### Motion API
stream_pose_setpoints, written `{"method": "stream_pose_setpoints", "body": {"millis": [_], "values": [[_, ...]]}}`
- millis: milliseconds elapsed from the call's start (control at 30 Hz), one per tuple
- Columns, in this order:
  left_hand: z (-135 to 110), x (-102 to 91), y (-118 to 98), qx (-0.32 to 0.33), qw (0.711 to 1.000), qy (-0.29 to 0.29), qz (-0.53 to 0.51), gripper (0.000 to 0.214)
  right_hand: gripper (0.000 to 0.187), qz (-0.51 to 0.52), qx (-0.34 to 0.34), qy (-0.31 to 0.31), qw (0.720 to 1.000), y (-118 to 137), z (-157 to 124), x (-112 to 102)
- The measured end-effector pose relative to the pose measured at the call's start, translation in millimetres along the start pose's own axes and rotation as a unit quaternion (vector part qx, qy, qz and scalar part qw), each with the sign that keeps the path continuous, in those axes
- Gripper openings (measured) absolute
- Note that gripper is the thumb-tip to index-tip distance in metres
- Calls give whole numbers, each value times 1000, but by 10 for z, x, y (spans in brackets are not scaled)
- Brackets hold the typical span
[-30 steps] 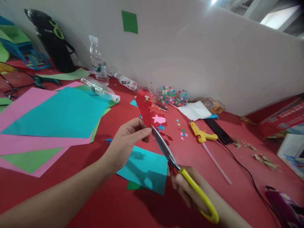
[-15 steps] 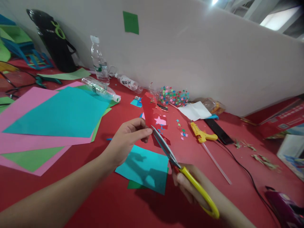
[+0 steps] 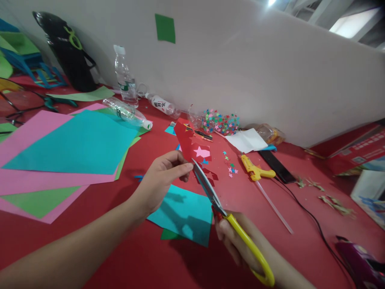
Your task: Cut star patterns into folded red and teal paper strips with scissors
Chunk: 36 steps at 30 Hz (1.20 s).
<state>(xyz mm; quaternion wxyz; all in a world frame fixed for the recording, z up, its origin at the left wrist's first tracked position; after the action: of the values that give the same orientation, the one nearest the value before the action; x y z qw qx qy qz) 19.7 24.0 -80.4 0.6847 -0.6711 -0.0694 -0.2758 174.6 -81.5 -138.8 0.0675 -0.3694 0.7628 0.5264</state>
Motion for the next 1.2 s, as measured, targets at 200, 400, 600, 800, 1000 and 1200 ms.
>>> {"method": "stream_pose_setpoints", "body": {"millis": [200,400,600,800,1000,1200], "values": [[-1,4,18,-3,1000,-4,7,18,63,7,-4,-6,1000,12,0,17],[6,10,4,-1,1000,2,1,16,62,6,-4,-12,1000,-32,0,1],[15,0,5,-2,1000,-1,-7,16,62,10,-11,-14,1000,-37,2,0],[24,7,-5,4,1000,3,-6,16,59,10,-9,-18,1000,-47,24,-26],[20,10,-38,8,1000,1,2,18,52,18,-10,-24,999,-60,11,-46],[24,8,-64,10,1000,3,3,15,44,20,12,-37,999,-46,30,-56]]}}
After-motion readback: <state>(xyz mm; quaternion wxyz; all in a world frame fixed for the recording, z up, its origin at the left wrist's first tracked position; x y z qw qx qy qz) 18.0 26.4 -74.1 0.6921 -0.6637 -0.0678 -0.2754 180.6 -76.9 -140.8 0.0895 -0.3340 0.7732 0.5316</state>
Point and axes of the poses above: each hand's wrist, its own z-axis towards the middle knuckle, its own x-axis out of the palm, y = z × x, the point moved 8 cm from there along z, towards the middle knuckle, and after that the axes turned 13 degrees about -z, right-handed, at the moved point
